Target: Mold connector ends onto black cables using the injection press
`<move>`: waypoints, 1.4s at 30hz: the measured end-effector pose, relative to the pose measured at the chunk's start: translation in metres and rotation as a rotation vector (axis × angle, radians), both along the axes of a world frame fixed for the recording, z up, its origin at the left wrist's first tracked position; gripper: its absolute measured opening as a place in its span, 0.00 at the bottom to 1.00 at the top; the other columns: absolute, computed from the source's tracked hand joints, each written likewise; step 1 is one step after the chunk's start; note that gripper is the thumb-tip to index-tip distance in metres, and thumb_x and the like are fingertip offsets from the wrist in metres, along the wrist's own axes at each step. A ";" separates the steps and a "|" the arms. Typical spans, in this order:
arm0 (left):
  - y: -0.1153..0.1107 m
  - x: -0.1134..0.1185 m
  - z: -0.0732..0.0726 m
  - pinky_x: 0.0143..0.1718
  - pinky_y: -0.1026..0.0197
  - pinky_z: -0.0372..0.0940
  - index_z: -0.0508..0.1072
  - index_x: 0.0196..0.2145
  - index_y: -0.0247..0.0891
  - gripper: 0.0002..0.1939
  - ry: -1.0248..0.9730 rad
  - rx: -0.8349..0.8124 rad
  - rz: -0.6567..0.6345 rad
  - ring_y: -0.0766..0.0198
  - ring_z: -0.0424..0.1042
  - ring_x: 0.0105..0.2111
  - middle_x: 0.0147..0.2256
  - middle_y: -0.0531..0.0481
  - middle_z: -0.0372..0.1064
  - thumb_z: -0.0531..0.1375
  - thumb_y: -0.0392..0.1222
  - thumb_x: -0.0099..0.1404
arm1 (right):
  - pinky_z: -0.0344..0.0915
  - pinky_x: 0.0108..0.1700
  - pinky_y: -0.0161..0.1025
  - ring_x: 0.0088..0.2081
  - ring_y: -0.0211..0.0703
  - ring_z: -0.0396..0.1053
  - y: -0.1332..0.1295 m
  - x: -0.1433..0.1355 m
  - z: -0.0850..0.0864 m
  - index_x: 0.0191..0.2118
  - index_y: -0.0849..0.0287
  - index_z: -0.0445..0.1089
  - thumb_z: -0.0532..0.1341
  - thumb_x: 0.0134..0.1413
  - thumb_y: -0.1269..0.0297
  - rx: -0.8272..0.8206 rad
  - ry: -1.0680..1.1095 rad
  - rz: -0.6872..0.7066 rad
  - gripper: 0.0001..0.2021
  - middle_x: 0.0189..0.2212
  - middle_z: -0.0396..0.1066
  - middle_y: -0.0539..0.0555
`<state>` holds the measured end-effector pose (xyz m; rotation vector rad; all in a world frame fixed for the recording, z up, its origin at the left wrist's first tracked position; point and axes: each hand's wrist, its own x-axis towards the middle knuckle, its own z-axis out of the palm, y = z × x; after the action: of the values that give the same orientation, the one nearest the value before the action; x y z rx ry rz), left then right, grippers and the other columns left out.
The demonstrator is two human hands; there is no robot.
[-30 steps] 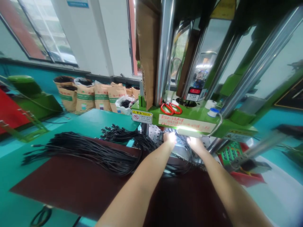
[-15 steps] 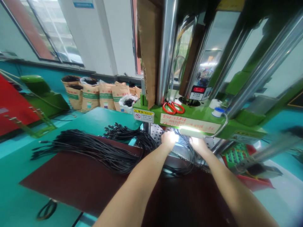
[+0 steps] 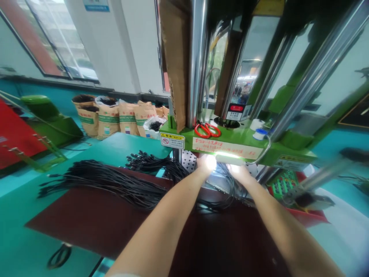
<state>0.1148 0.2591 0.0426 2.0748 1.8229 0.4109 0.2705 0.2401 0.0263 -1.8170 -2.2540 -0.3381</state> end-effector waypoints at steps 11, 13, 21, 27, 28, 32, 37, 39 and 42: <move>0.000 0.004 -0.017 0.39 0.61 0.64 0.72 0.38 0.35 0.13 -0.106 0.048 0.035 0.58 0.70 0.39 0.36 0.42 0.72 0.51 0.36 0.58 | 0.60 0.47 0.44 0.41 0.48 0.68 0.007 -0.015 0.002 0.43 0.61 0.70 0.47 0.55 0.74 0.007 -0.069 0.044 0.17 0.37 0.73 0.59; -0.001 0.001 -0.020 0.38 0.61 0.64 0.71 0.38 0.34 0.13 -0.100 0.056 0.043 0.59 0.71 0.38 0.35 0.41 0.72 0.51 0.35 0.58 | 0.60 0.47 0.44 0.40 0.49 0.68 0.010 -0.020 0.000 0.42 0.63 0.70 0.47 0.53 0.76 -0.002 -0.076 0.030 0.17 0.36 0.73 0.59; 0.002 0.004 -0.024 0.39 0.61 0.63 0.73 0.33 0.32 0.12 -0.048 0.121 -0.016 0.58 0.69 0.39 0.33 0.41 0.72 0.50 0.32 0.57 | 0.61 0.46 0.44 0.38 0.52 0.69 0.018 -0.031 -0.016 0.36 0.66 0.71 0.49 0.49 0.78 -0.028 -0.081 -0.042 0.15 0.32 0.73 0.63; 0.000 -0.001 -0.026 0.40 0.57 0.61 0.72 0.36 0.30 0.14 -0.006 0.183 -0.024 0.56 0.68 0.39 0.32 0.39 0.71 0.48 0.30 0.58 | 0.61 0.46 0.44 0.40 0.50 0.68 0.017 -0.024 -0.017 0.39 0.68 0.71 0.48 0.51 0.78 -0.025 -0.076 -0.033 0.16 0.35 0.72 0.63; -0.001 -0.002 -0.026 0.41 0.57 0.61 0.72 0.36 0.30 0.14 0.000 0.192 -0.025 0.55 0.67 0.39 0.31 0.40 0.71 0.48 0.30 0.58 | 0.61 0.46 0.44 0.41 0.50 0.68 0.014 -0.021 -0.016 0.40 0.68 0.70 0.48 0.52 0.77 -0.021 -0.076 -0.017 0.16 0.35 0.72 0.63; -0.009 0.000 -0.023 0.45 0.53 0.58 0.70 0.40 0.32 0.16 0.011 0.267 -0.008 0.54 0.64 0.43 0.38 0.41 0.69 0.46 0.33 0.61 | 0.59 0.49 0.43 0.47 0.48 0.65 0.003 -0.010 -0.015 0.44 0.65 0.69 0.51 0.53 0.72 -0.009 -0.079 0.084 0.14 0.42 0.70 0.61; -0.018 0.010 -0.018 0.49 0.52 0.52 0.67 0.47 0.37 0.18 0.018 0.320 -0.065 0.53 0.58 0.48 0.43 0.43 0.67 0.49 0.45 0.61 | 0.60 0.48 0.42 0.46 0.47 0.65 -0.002 -0.010 -0.013 0.47 0.63 0.67 0.51 0.54 0.71 0.015 -0.071 0.169 0.15 0.45 0.68 0.61; -0.020 0.014 -0.017 0.49 0.52 0.53 0.68 0.46 0.37 0.18 0.025 0.293 -0.087 0.53 0.59 0.48 0.42 0.43 0.67 0.51 0.45 0.60 | 0.61 0.47 0.43 0.43 0.46 0.67 -0.002 -0.012 -0.013 0.47 0.64 0.66 0.48 0.57 0.71 0.031 -0.065 0.186 0.15 0.41 0.70 0.61; -0.019 0.016 -0.017 0.48 0.53 0.54 0.70 0.44 0.36 0.16 0.027 0.255 -0.088 0.54 0.61 0.46 0.41 0.43 0.68 0.52 0.40 0.59 | 0.61 0.46 0.44 0.41 0.47 0.68 -0.001 -0.015 -0.012 0.45 0.64 0.67 0.46 0.59 0.70 0.044 -0.063 0.195 0.15 0.37 0.72 0.60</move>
<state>0.1308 0.2403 0.0257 2.3296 1.7641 0.6219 0.2559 0.2391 0.0138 -1.5702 -2.4214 -0.4109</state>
